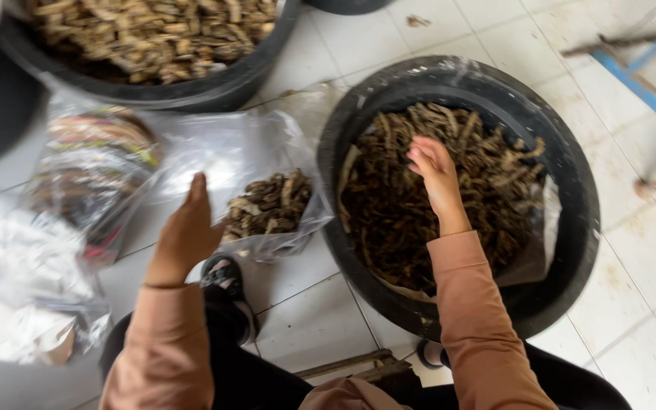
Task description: The person scoops dried fish from a large black basin and places it into clear plastic bags. They repeat this process, filling multiple bags and setting them aside on the tiled floor.
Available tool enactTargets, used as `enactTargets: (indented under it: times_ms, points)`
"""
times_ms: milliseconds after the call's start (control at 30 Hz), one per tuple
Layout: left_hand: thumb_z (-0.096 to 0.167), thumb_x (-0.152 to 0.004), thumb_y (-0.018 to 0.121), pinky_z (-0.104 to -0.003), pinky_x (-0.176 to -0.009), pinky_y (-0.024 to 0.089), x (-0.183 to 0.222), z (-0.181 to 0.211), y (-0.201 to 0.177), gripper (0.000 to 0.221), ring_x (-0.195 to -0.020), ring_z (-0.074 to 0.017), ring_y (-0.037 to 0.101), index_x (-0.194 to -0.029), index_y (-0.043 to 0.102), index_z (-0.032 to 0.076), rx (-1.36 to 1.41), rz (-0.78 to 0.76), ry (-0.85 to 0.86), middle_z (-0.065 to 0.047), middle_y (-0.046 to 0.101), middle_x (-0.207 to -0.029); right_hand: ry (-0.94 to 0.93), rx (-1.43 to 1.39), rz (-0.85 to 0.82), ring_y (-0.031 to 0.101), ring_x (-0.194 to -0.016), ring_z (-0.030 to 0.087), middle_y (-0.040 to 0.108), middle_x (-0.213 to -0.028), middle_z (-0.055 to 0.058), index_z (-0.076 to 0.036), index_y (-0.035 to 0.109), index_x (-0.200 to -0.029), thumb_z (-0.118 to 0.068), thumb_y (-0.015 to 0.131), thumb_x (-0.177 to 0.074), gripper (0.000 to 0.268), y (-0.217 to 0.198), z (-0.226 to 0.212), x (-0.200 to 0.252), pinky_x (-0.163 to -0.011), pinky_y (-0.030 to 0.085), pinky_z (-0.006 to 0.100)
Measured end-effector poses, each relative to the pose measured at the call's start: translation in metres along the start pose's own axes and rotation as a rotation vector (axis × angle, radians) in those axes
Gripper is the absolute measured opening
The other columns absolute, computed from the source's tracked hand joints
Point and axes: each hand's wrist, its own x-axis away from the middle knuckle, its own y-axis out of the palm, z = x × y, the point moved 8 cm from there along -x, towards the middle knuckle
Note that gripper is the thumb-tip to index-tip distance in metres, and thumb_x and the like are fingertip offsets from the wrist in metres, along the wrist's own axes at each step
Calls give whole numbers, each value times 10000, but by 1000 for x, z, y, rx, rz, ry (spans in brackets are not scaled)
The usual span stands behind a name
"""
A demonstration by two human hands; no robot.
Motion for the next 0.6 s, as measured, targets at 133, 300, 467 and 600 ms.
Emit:
enactTargets:
  times_ms: [133, 300, 467, 600]
  points:
    - [251, -808, 737, -461, -1131, 363, -4, 5, -17, 1011, -1453, -438, 364, -1577, 166, -71, -120, 6, 110, -304, 278, -1604, 624, 317, 444, 489, -1384, 377, 459, -1537, 177, -132, 397, -1552, -600, 614, -903, 829, -145, 162, 65, -1109, 431, 564]
    - [251, -830, 716, -447, -1160, 350, -12, 11, -15, 995, -1460, -405, 372, -1603, 158, -36, -202, -46, 25, -251, 260, -1649, 839, 358, 600, 203, -1462, 524, 68, -1636, 257, -256, 255, -1608, -749, 499, -884, 909, -225, 270, 132, -1158, 307, 636]
    - [233, -836, 707, -452, -1156, 365, -16, 24, -14, 976, -1450, -401, 383, -1602, 166, -37, -216, -52, -9, -244, 262, -1655, 956, 650, 496, -29, -1523, 629, -86, -1674, 313, -375, 252, -1646, -858, 396, -855, 938, -183, 286, 116, -1170, 198, 779]
    - [218, -849, 695, -453, -1153, 372, -12, 30, -15, 953, -1456, -403, 386, -1605, 174, -34, -212, -46, -13, -246, 270, -1652, 874, 640, 365, -30, -1517, 624, -123, -1685, 305, -299, 302, -1611, -862, 566, -760, 1054, -132, 256, 95, -1128, 252, 783]
